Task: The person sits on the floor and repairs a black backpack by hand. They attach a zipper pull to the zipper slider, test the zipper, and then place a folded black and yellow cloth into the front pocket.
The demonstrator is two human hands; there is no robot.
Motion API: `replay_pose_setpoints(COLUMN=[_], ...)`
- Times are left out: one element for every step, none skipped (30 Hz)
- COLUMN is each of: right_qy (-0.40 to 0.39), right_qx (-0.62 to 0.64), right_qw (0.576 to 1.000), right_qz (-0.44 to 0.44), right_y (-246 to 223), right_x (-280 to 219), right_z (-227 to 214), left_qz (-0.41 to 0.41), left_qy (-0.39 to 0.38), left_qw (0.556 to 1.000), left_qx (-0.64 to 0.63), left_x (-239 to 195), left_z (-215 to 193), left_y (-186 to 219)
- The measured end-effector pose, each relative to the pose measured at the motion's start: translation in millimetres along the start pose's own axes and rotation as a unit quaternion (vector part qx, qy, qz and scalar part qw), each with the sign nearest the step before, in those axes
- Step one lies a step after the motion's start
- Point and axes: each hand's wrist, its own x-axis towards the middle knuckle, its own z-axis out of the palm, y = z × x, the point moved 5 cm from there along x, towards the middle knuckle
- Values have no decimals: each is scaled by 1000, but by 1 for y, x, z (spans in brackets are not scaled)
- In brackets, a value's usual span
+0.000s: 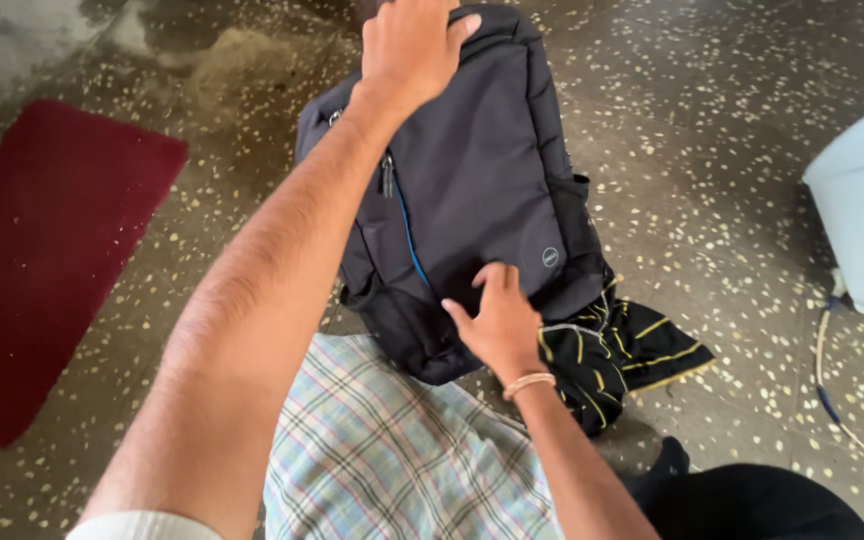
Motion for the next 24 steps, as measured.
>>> replay_pose_setpoints(right_qy=[-35, -71, -106, -101, -95, -89, -87, -83, -79, -74, -69, -66, -62, -59, -57, -49, -41, -32, -39, -48, -56, -63, -69, -74], right_qx=[-25, -50, -75, -65, -55, -48, -45, -41, -37, -35, -33, -32, -27, -24, -20, -18, -17, -15, -12, -11, -10, -19, -28, -37], right_qw=[999, 995, 988, 990, 992, 993, 993, 994, 994, 995, 996, 997, 997, 998, 998, 999, 999, 999, 999, 999, 998, 997, 996, 996], right_qz=[26, 53, 80, 73, 66, 59, 62, 62, 62, 52, 41, 32, 26, 18, 11, 8, 4, 1, 12, 24, 36, 40, 43, 46], right_y=[-1, -1, 0, 1, 2, 4, 7, 11, 15, 16, 17, 18, 18, 19, 19, 17, 15, 12, 10, 9, 9, 7, 6, 5], right_x=[2, 3, 4, 3, 2, 2, 0, 0, 2, 2, 3, 1, 0, 0, 0, 1, 2, 5, 6, 4, 3, 2, 1, 2], right_z=[8, 16, 23, 26, 29, 32, 35, 38, 40, 44, 47, 50, 51, 51, 50, 50, 50, 50, 51, 51, 51, 51, 52, 52], left_qz=[-23, -46, -8, 29, 66, 77, 87, 99, 24, -50, -51, -55, -59, -66, -107, -147, -186, -230, -274, -318, -330, -341, -352, -354], left_qy=[-31, -64, -25, 14, 52, 81, 109, 140, 55, -34, -58, -83, -80, -76, -78, -80, -82, -106, -130, -155, -146, -137, -128, -128], left_qw=[999, 997, 999, 998, 993, 990, 986, 980, 997, 998, 997, 994, 994, 994, 989, 983, 974, 963, 949, 932, 929, 927, 925, 925], left_qx=[4, 8, 35, 62, 88, 91, 93, 96, 41, -13, 15, 43, 43, 43, 60, 78, 96, 93, 88, 81, 76, 71, 66, 53], left_x=[-3, -8, -14, -24, -37, -54, -78, -102, -123, -150, -175, -199, -221, -236, -247, -255, -261, -264, -268, -275, -280, -284, -290, -294], left_z=[3, 7, 2, -2, -6, -10, -14, -19, -10, 0, 3, 6, 6, 6, 8, 8, 9, 13, 18, 25, 29, 33, 37, 42], left_y=[-5, -10, -8, -5, -1, 2, 6, 12, 10, 7, 8, 8, 6, 4, -2, -9, -16, -22, -28, -32, -34, -38, -41, -45])
